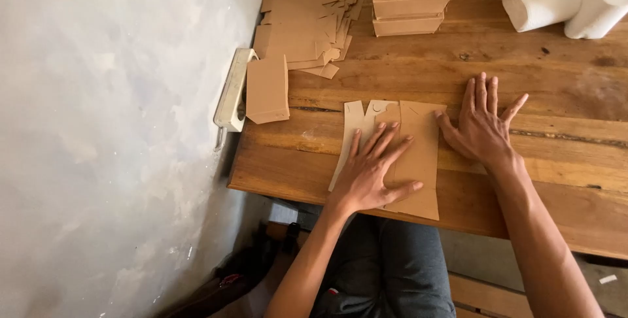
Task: The person folds a flat cardboard piece into a small box by hand, tucking flaps into slots to form the sides and closing the top. They then place the finished box on a stack of similar boxes and begin folding another piece.
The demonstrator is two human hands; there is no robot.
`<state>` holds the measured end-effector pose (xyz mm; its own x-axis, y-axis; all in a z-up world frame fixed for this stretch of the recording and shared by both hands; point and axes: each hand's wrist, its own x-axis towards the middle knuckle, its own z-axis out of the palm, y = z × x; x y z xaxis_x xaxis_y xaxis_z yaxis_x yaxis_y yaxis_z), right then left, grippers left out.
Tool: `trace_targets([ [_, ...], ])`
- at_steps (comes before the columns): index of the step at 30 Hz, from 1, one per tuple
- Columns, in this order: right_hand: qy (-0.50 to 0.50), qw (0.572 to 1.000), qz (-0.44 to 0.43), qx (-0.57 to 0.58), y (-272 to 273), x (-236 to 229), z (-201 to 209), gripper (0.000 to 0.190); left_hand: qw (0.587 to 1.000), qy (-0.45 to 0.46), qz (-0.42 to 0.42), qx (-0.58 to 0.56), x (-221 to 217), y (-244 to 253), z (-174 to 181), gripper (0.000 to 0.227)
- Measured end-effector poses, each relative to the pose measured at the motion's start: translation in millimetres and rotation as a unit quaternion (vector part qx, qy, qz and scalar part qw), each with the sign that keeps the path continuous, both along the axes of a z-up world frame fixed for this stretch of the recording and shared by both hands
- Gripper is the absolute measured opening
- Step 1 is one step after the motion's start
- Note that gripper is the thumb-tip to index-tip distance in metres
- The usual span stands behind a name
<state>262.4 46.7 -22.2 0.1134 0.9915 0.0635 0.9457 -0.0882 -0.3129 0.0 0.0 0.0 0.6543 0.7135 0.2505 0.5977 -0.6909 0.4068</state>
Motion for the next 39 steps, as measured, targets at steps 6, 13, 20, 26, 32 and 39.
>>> trace_targets([
  [6, -0.010, 0.999, 0.010, 0.050, -17, -3, -9, 0.108, 1.000, 0.006, -0.005, -0.004, 1, 2, 0, 0.088],
  [13, -0.033, 0.997, -0.007, 0.063, -80, -34, -3, 0.099, 0.998, 0.040, -0.004, -0.054, 1, -2, 18, 0.092],
  [20, -0.020, 0.998, -0.037, 0.037, -133, -65, 10, 0.100, 0.998, 0.034, -0.002, -0.056, -1, -3, 22, 0.090],
  [26, 0.009, 0.998, -0.054, 0.021, -139, -70, 8, 0.098, 0.998, 0.031, 0.002, -0.061, -1, -3, 20, 0.089],
  [32, -0.013, 0.999, -0.049, 0.011, -108, -57, 9, 0.101, 0.997, 0.028, 0.000, -0.068, 0, -1, 22, 0.091],
  [39, -0.008, 0.999, -0.042, 0.009, -69, -38, 3, 0.100, 0.997, 0.031, 0.001, -0.071, -2, -1, 22, 0.092],
])
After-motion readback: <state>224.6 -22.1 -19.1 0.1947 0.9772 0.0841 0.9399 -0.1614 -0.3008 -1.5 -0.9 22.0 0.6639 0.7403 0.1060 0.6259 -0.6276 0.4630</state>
